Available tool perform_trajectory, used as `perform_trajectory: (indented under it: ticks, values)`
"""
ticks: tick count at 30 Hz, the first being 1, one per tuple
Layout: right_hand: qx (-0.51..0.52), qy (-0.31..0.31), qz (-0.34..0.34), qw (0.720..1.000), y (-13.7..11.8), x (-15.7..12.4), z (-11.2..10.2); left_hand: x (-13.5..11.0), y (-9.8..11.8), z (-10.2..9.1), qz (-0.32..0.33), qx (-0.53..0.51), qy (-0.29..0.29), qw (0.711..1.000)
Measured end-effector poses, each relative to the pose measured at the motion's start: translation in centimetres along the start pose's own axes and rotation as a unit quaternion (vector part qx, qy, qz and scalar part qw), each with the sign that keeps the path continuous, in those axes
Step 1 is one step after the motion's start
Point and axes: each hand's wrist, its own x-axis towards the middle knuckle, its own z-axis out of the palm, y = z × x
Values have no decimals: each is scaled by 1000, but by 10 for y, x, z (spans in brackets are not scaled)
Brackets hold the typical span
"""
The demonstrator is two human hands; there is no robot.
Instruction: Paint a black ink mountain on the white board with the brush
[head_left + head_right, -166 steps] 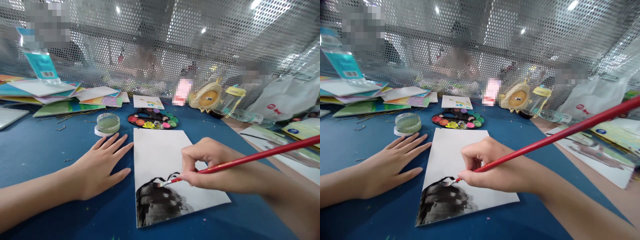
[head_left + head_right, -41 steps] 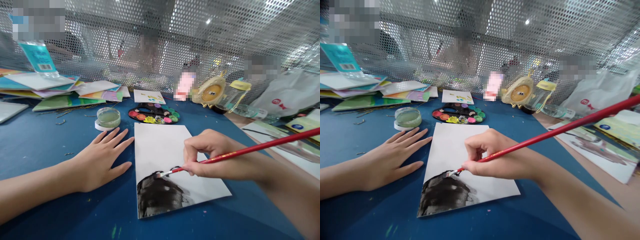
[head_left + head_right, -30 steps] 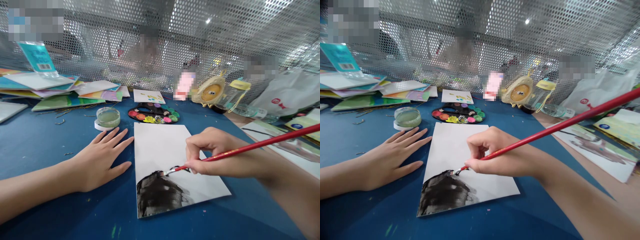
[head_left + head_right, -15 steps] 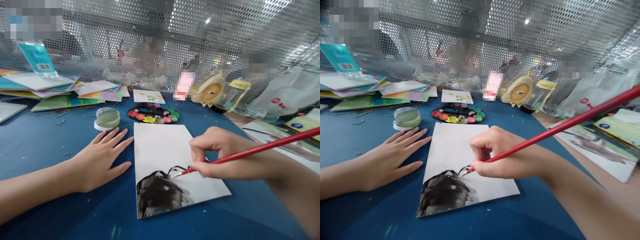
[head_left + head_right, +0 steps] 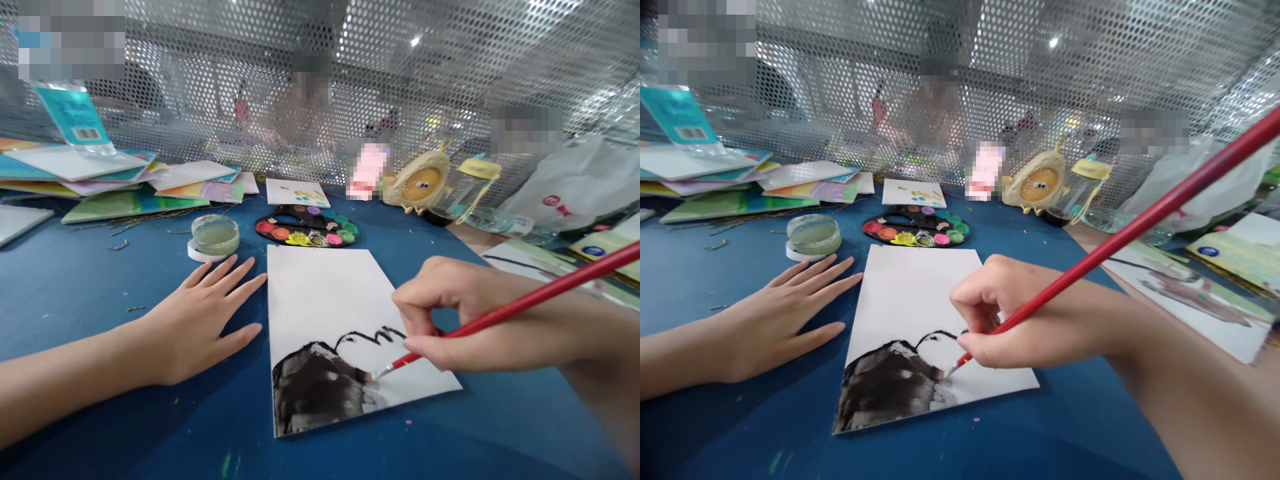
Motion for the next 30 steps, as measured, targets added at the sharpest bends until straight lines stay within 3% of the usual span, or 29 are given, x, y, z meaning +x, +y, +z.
perform_trajectory:
  ticks: [3, 7, 10, 14, 30]
  values:
    - [-26, -14, 3, 1000, 3, -7, -7, 0, 0, 0, 2, 1, 2, 1000]
    - [-31, 39, -35, 998, 3, -14, -13, 0, 1, 0, 3, 2, 5, 1000]
    - [13, 91, -37, 995, -1, -11, -9, 0, 0, -1, -3, 2, -1, 1000]
    - [64, 115, -51, 990, -4, 1, 4, 0, 0, 0, -4, 3, 0, 1000]
    - [143, 49, -12, 988, -2, 16, 19, -1, -1, 1, 0, 17, -4, 1000]
